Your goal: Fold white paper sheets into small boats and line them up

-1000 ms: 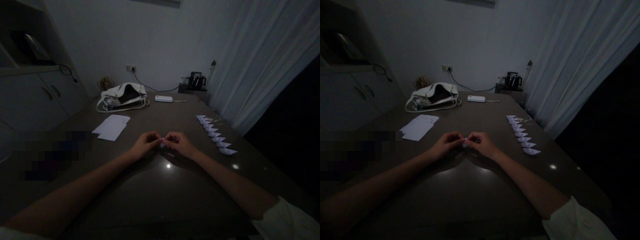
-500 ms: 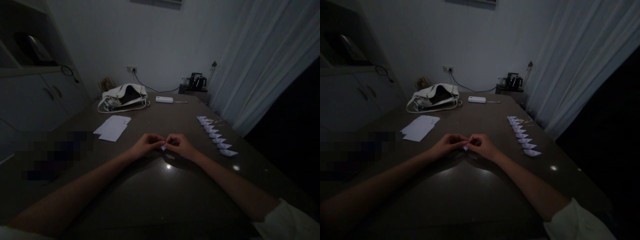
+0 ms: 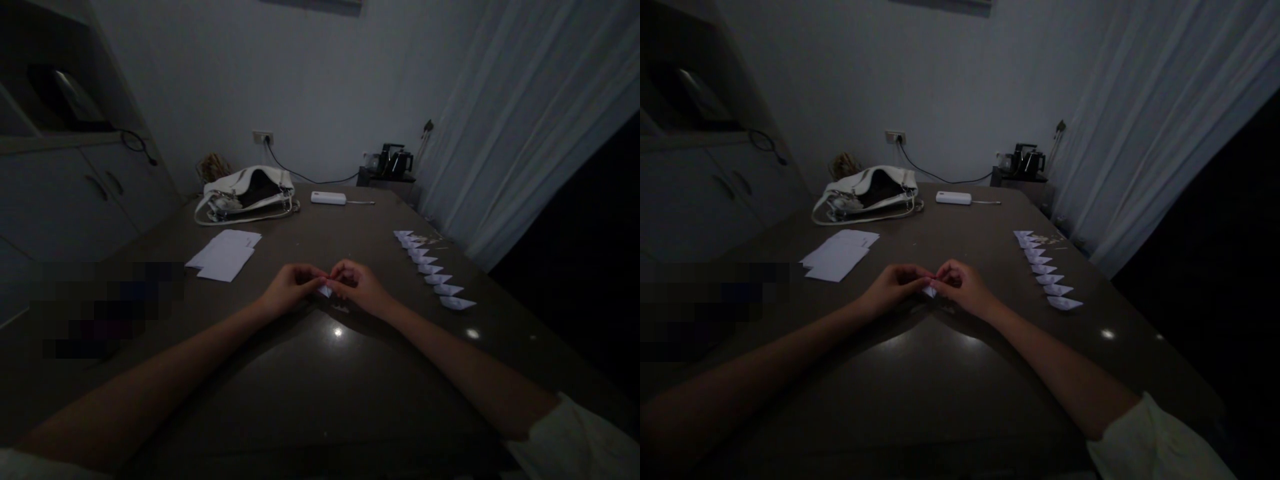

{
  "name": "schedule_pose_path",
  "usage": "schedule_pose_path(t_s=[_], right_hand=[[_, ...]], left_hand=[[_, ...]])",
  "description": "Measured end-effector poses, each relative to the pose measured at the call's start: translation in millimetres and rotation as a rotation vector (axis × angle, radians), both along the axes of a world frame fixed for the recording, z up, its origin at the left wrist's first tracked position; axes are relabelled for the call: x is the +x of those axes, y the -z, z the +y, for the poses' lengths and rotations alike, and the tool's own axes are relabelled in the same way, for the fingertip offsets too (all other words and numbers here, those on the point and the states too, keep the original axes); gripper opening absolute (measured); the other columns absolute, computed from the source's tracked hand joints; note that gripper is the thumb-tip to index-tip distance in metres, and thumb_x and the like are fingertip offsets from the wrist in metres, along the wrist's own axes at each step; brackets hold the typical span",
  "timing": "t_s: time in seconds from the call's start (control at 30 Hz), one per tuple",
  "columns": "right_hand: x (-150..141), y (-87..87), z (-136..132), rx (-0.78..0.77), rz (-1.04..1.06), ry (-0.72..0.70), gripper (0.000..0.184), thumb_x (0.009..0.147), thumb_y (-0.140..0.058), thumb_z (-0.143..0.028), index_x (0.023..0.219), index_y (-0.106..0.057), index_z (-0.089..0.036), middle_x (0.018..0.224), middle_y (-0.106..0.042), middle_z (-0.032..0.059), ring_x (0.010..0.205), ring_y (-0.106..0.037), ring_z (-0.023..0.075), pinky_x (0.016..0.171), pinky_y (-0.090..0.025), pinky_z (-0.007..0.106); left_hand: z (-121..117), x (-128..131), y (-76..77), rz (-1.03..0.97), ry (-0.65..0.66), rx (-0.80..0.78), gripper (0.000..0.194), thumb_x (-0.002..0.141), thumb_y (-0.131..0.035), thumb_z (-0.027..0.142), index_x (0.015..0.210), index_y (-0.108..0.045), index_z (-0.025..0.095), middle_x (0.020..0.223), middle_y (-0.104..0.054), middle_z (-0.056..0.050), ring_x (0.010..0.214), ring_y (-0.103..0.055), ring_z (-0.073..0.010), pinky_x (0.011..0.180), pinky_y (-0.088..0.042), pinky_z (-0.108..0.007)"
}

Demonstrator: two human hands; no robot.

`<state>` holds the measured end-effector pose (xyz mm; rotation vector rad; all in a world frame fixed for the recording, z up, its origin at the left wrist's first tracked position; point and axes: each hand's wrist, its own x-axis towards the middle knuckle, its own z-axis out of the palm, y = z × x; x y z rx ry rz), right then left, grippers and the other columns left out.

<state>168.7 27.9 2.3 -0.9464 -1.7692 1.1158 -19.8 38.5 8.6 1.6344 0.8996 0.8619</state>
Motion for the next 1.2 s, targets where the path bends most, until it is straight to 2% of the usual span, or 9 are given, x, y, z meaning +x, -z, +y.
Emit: schedule_pose_path(t_s=[0.13,0.27,0.6,0.77,1.03,1.2], right_hand=[[1.6,1.3,2.1,-0.050,-0.045,-0.055,0.025,0.076,-0.066,-0.038,0.081,-0.058,-0.015,0.067,-0.059,-0.0005,0.055,-0.053,0.0090,0.053,-0.043,0.022],[3.3,2.2,4.4,-0.027,-0.110,-0.096,0.026,0.082,-0.059,-0.039,0.075,-0.062,-0.014,0.064,-0.059,0.0002,0.053,-0.051,0.0084,0.051,-0.041,0.021],[2.9,-1.7,1.6,-0.017,-0.107,-0.055,0.027,0.080,-0.060,-0.039,0.070,-0.062,-0.014,0.063,-0.060,0.0010,0.052,-0.052,0.0085,0.051,-0.041,0.021],[4.4,-1.3,2.2,-0.004,-0.103,-0.059,0.030,0.079,-0.061,-0.041,0.067,-0.060,-0.014,0.059,-0.059,0.0003,0.051,-0.052,0.0090,0.051,-0.041,0.021],[3.9,-2.1,3.0,-0.026,-0.075,-0.056,0.029,0.077,-0.062,-0.041,0.065,-0.057,-0.015,0.056,-0.054,-0.0020,0.051,-0.050,0.0089,0.051,-0.039,0.021],[4.0,-2.2,3.3,-0.016,-0.081,-0.064,0.027,0.077,-0.061,-0.039,0.063,-0.054,-0.016,0.056,-0.052,-0.0028,0.051,-0.047,0.0089,0.051,-0.037,0.021]], left_hand=[[-0.7,0.1,-3.2,-0.063,-0.089,-0.004,0.031,0.073,-0.066,0.036,0.091,-0.066,0.010,0.082,-0.070,-0.006,0.069,-0.063,-0.0143,0.062,-0.048,-0.023],[-0.1,0.3,-5.1,-0.072,-0.136,0.015,0.029,0.073,-0.066,0.035,0.089,-0.066,0.010,0.083,-0.070,-0.006,0.072,-0.063,-0.0149,0.065,-0.048,-0.023],[3.4,-3.4,-3.7,0.035,-0.126,0.030,0.026,0.072,-0.066,0.033,0.085,-0.069,0.010,0.075,-0.070,-0.006,0.065,-0.061,-0.0141,0.059,-0.045,-0.023],[5.5,-4.2,-1.5,0.017,-0.111,-0.005,0.027,0.070,-0.067,0.034,0.082,-0.069,0.010,0.067,-0.068,-0.005,0.057,-0.059,-0.0122,0.053,-0.043,-0.021],[4.0,-2.6,-1.3,-0.026,-0.094,-0.074,0.026,0.071,-0.067,0.034,0.081,-0.066,0.010,0.065,-0.065,-0.003,0.055,-0.056,-0.0105,0.053,-0.043,-0.020],[3.1,-1.8,2.0,0.007,-0.011,0.022,0.029,0.076,-0.063,0.038,0.085,-0.064,0.010,0.068,-0.064,-0.003,0.060,-0.058,-0.0114,0.057,-0.044,-0.021]])
